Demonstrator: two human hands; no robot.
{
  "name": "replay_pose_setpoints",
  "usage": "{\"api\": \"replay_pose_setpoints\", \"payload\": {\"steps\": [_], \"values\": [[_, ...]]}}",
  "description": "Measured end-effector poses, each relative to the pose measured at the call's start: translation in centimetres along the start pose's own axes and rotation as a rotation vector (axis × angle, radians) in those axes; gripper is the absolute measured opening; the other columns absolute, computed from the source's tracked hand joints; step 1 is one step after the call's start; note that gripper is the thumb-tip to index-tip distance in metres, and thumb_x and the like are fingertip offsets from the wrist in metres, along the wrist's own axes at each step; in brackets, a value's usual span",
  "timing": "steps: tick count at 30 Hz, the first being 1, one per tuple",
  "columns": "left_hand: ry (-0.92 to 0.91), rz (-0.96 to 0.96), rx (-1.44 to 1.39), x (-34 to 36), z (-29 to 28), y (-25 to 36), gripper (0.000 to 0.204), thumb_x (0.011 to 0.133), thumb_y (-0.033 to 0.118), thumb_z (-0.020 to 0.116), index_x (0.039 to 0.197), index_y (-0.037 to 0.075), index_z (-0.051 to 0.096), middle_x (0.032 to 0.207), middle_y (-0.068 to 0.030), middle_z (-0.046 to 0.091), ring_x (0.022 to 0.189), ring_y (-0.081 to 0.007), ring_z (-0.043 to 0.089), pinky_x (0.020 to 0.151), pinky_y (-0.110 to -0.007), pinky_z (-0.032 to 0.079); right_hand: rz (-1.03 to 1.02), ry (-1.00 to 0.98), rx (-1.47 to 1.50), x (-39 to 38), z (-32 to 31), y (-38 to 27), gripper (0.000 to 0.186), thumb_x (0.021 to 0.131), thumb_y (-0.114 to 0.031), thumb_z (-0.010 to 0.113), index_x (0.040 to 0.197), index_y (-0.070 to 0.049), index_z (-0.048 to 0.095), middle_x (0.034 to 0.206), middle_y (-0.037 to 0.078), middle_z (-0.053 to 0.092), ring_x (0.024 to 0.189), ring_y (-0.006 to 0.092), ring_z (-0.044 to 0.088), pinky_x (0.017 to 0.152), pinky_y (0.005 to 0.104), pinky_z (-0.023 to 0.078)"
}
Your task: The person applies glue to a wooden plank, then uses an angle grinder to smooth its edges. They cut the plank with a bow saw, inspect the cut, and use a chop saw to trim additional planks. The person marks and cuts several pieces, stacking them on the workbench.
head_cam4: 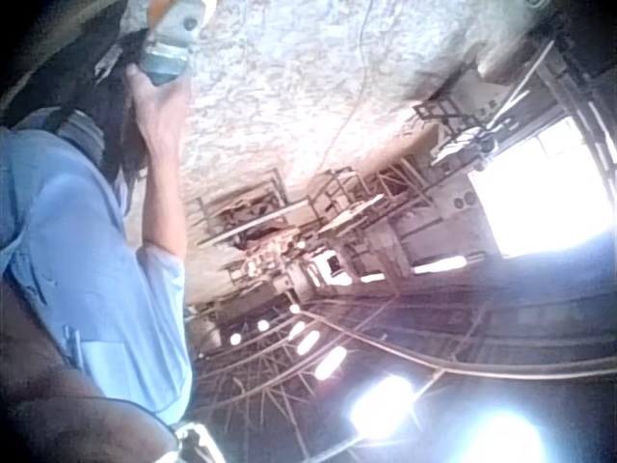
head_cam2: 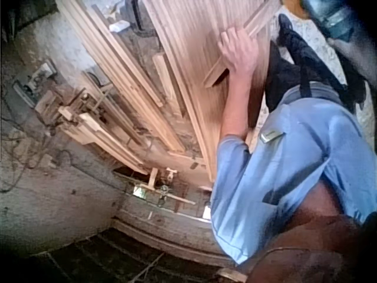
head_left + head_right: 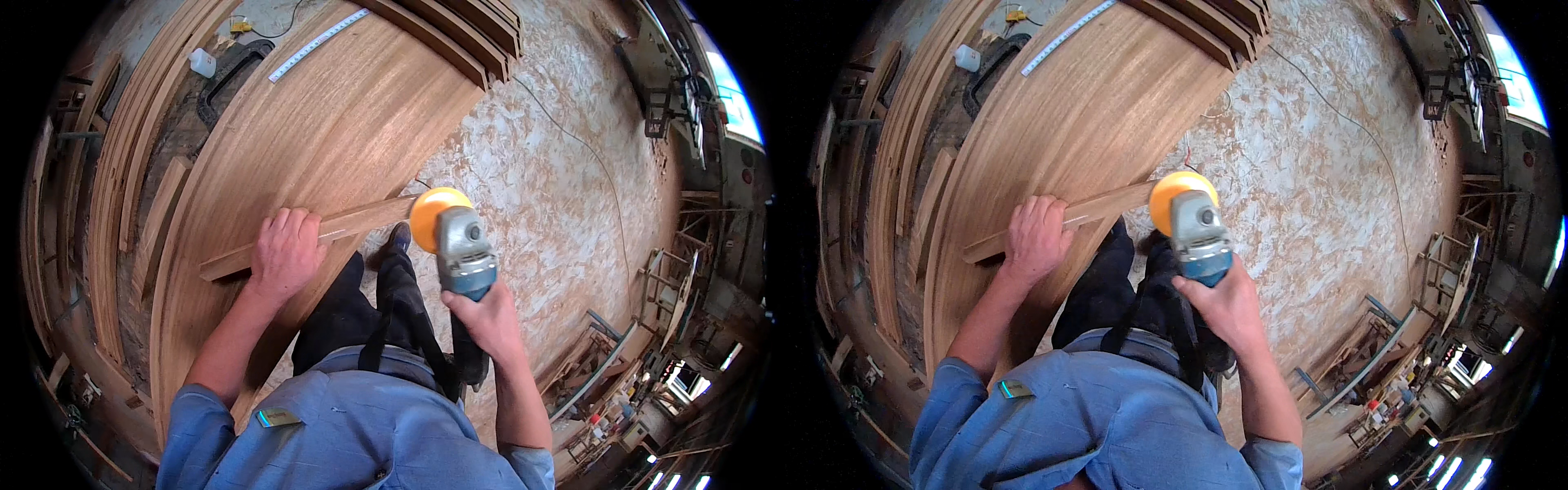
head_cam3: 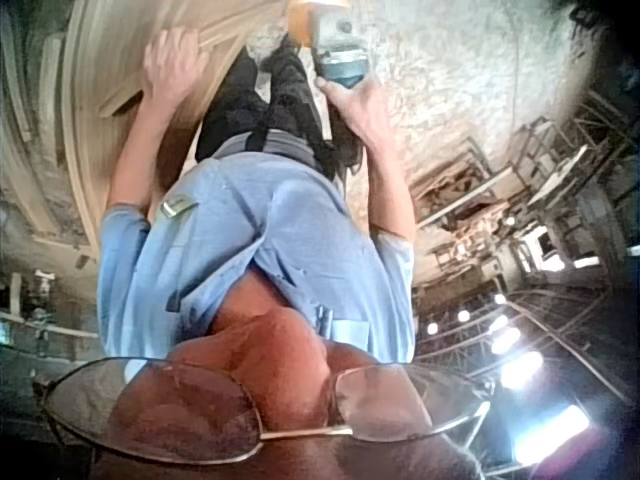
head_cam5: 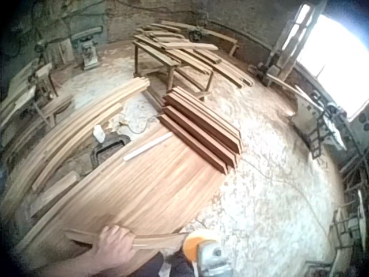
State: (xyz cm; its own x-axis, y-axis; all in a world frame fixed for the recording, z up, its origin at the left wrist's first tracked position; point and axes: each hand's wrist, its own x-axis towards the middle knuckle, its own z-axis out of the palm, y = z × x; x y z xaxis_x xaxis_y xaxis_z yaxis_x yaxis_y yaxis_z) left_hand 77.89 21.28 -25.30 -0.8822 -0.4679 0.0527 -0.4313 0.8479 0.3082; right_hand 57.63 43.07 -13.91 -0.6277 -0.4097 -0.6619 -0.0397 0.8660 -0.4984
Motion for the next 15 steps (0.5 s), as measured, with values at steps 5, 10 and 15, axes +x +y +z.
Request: {"api": "replay_pose_setpoints", "payload": {"steps": [5, 10, 15], "values": [[0.006, 0.001, -0.001, -0.1, -0.1, 0.0, 0.04, 0.069, 0.023, 0.076, 0.102, 0.007, 0.061, 0.098, -0.0078, 0.059, 0.093, -0.0258, 0.058, 0.076, -0.04, 0.046, -0.002, 0.037, -0.026, 0.5, 0.1, -0.8, 0.061, 0.074, -0.03, 0.084, 0.118, 0.003, 0.059, 0.105, 0.02, 0.07, 0.1, 0.0295, 0.069, 0.088, 0.0392, 0.052], [0.023, -0.002, 0.0, 0.0, 0.0, 0.0, 0.04, 0.068, 0.022, 0.077, 0.101, 0.007, 0.062, 0.098, -0.0077, 0.06, 0.093, -0.0257, 0.058, 0.076, -0.04, 0.046, 0.049, 0.007, 0.022, 0.2, -1.4, -0.3, 0.057, 0.074, -0.028, 0.083, 0.116, 0.003, 0.06, 0.102, 0.018, 0.07, 0.096, 0.0261, 0.069, 0.087, 0.038, 0.052], [0.008, -0.003, 0.009, 0.0, 0.0, 0.0, 0.04, 0.067, 0.022, 0.078, 0.1, 0.008, 0.061, 0.098, -0.0071, 0.06, 0.094, -0.0251, 0.058, 0.076, -0.039, 0.046, -0.011, -0.013, -0.047, 0.4, 0.2, -0.5, 0.063, 0.073, -0.032, 0.083, 0.119, 0.004, 0.058, 0.105, 0.022, 0.07, 0.101, 0.0338, 0.069, 0.088, 0.0407, 0.052]]}}
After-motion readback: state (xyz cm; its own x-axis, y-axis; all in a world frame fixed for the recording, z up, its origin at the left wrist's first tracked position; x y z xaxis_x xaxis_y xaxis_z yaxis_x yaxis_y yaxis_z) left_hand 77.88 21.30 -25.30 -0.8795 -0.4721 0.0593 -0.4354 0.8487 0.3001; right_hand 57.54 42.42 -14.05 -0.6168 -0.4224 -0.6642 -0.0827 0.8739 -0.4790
